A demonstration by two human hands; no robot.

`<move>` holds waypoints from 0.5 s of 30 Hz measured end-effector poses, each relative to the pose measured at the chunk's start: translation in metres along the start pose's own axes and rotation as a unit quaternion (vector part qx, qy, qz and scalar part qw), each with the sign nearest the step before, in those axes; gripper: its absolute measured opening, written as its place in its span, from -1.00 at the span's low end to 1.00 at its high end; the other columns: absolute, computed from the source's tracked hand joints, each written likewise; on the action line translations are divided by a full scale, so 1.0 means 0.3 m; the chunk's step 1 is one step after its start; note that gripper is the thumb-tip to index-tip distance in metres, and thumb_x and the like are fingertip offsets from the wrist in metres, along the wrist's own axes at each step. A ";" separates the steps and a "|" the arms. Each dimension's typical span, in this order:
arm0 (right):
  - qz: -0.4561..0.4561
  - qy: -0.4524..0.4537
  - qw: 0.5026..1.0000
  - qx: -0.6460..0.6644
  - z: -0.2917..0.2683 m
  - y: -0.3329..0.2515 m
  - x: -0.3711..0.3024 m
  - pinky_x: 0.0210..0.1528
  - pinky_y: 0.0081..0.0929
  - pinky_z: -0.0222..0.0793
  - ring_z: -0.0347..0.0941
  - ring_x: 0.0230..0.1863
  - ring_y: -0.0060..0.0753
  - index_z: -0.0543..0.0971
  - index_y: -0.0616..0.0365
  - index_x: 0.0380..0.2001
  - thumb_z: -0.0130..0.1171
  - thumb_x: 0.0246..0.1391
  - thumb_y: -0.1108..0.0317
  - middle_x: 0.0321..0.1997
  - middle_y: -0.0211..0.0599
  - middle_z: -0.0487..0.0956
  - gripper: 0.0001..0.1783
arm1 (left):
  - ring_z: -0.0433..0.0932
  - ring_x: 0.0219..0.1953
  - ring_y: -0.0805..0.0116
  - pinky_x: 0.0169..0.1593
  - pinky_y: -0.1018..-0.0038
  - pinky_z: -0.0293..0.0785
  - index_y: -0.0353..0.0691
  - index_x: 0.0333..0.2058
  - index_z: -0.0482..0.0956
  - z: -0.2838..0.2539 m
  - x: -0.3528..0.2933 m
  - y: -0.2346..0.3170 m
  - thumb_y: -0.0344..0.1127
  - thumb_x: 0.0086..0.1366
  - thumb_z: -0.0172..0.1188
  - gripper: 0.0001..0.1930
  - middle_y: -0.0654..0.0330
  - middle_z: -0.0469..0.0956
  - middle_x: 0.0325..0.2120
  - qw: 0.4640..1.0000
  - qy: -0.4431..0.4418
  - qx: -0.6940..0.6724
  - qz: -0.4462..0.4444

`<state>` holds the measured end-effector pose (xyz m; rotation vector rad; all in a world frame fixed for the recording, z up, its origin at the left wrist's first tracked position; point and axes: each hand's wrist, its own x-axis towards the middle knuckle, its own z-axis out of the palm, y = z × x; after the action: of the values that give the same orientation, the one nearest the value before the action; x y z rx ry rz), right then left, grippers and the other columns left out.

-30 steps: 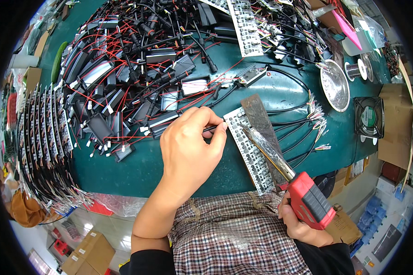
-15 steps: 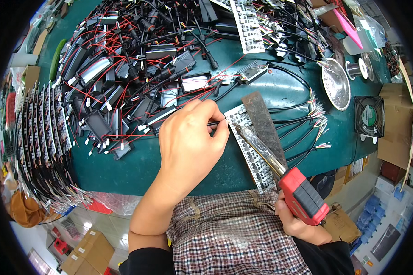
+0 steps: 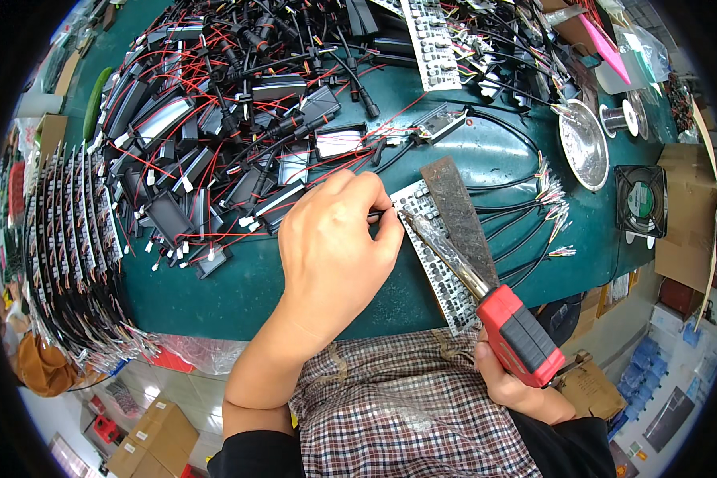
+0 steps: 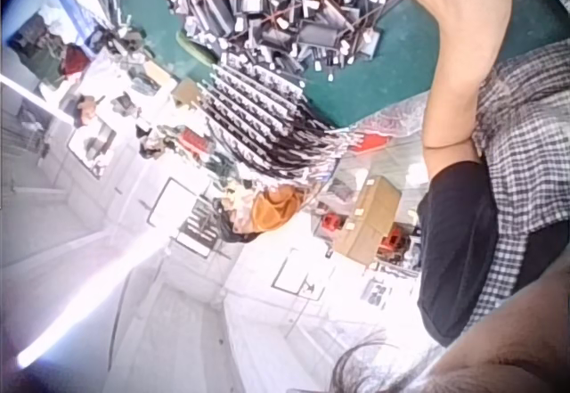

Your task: The person handles circuit board panels, rubs a metal bar across a circuit board, and solders wires to it using a soldering tool.

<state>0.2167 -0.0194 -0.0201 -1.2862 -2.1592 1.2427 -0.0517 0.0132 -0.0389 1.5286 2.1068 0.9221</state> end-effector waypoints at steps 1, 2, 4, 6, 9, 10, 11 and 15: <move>-0.012 -0.001 1.000 -0.005 0.000 0.000 0.002 -0.45 -0.42 0.43 0.52 -0.49 -0.25 0.59 0.26 -0.31 0.31 -0.22 0.55 -0.39 -0.17 0.56 -0.71 | 0.62 -0.51 0.38 -0.43 0.53 0.52 -0.29 -0.50 0.52 0.002 -0.001 -0.001 -0.50 0.05 0.29 -0.90 0.22 0.54 -0.52 1.000 0.005 0.001 0.005; -0.011 0.000 1.000 -0.005 0.002 -0.002 0.002 -0.45 -0.42 0.43 0.52 -0.49 -0.25 0.59 0.26 -0.31 0.31 -0.22 0.55 -0.39 -0.17 0.56 -0.71 | 0.62 -0.51 0.38 -0.43 0.53 0.52 -0.29 -0.50 0.52 0.003 -0.001 0.000 -0.50 0.05 0.29 -0.90 0.22 0.54 -0.52 1.000 0.005 0.001 0.006; 0.006 0.022 1.000 0.016 0.012 -0.007 0.003 -0.43 -0.46 0.43 0.54 -0.48 -0.28 0.57 0.27 -0.32 0.32 -0.23 0.58 -0.39 -0.19 0.56 -0.71 | 0.62 -0.51 0.39 -0.44 0.53 0.52 -0.28 -0.50 0.52 0.006 -0.003 0.001 -0.50 0.05 0.30 -0.90 0.23 0.53 -0.52 1.000 0.012 0.007 0.014; -0.046 0.032 0.998 -0.016 0.007 -0.039 0.048 -0.43 -0.47 0.43 0.55 -0.48 -0.30 0.56 0.28 -0.33 0.32 -0.24 0.60 -0.40 -0.19 0.57 -0.71 | 0.62 -0.51 0.39 -0.44 0.53 0.52 -0.28 -0.50 0.52 0.010 -0.006 -0.002 -0.49 0.05 0.30 -0.90 0.23 0.53 -0.52 1.000 0.015 0.010 0.018; -0.096 0.036 0.994 -0.044 0.004 -0.042 0.061 -0.42 -0.49 0.43 0.55 -0.47 -0.33 0.55 0.30 -0.34 0.32 -0.25 0.63 -0.41 -0.19 0.57 -0.71 | 0.62 -0.51 0.39 -0.44 0.53 0.51 -0.27 -0.50 0.52 0.012 -0.007 -0.006 -0.49 0.04 0.31 -0.89 0.23 0.53 -0.52 0.999 0.020 0.015 0.025; -0.093 0.029 0.994 -0.040 0.004 -0.039 0.059 -0.42 -0.50 0.43 0.56 -0.47 -0.34 0.54 0.30 -0.34 0.31 -0.25 0.65 -0.42 -0.19 0.57 -0.71 | 0.62 -0.51 0.38 -0.44 0.53 0.51 -0.27 -0.50 0.52 0.012 -0.007 -0.006 -0.49 0.04 0.31 -0.89 0.23 0.52 -0.53 0.999 0.021 0.016 0.028; -0.093 0.030 0.994 -0.040 0.005 -0.038 0.057 -0.42 -0.50 0.43 0.56 -0.47 -0.34 0.54 0.30 -0.34 0.31 -0.25 0.65 -0.42 -0.19 0.57 -0.71 | 0.62 -0.51 0.38 -0.44 0.53 0.51 -0.27 -0.50 0.52 0.012 -0.007 -0.006 -0.49 0.04 0.31 -0.89 0.23 0.52 -0.53 0.999 0.021 0.015 0.029; -0.108 0.021 0.992 -0.060 0.001 -0.045 0.057 -0.43 -0.47 0.44 0.54 -0.49 -0.27 0.57 0.30 -0.34 0.32 -0.26 0.62 -0.41 -0.18 0.55 -0.71 | 0.57 -0.51 0.26 -0.43 0.40 0.47 -0.23 -0.53 0.50 0.024 -0.007 -0.009 -0.47 0.01 0.31 -0.87 0.20 0.49 -0.56 0.999 0.033 0.003 0.035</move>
<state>0.2000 -0.0080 -0.0115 -1.0782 -2.3009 1.0052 -0.0482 0.0127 -0.0459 1.6053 2.1150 1.0041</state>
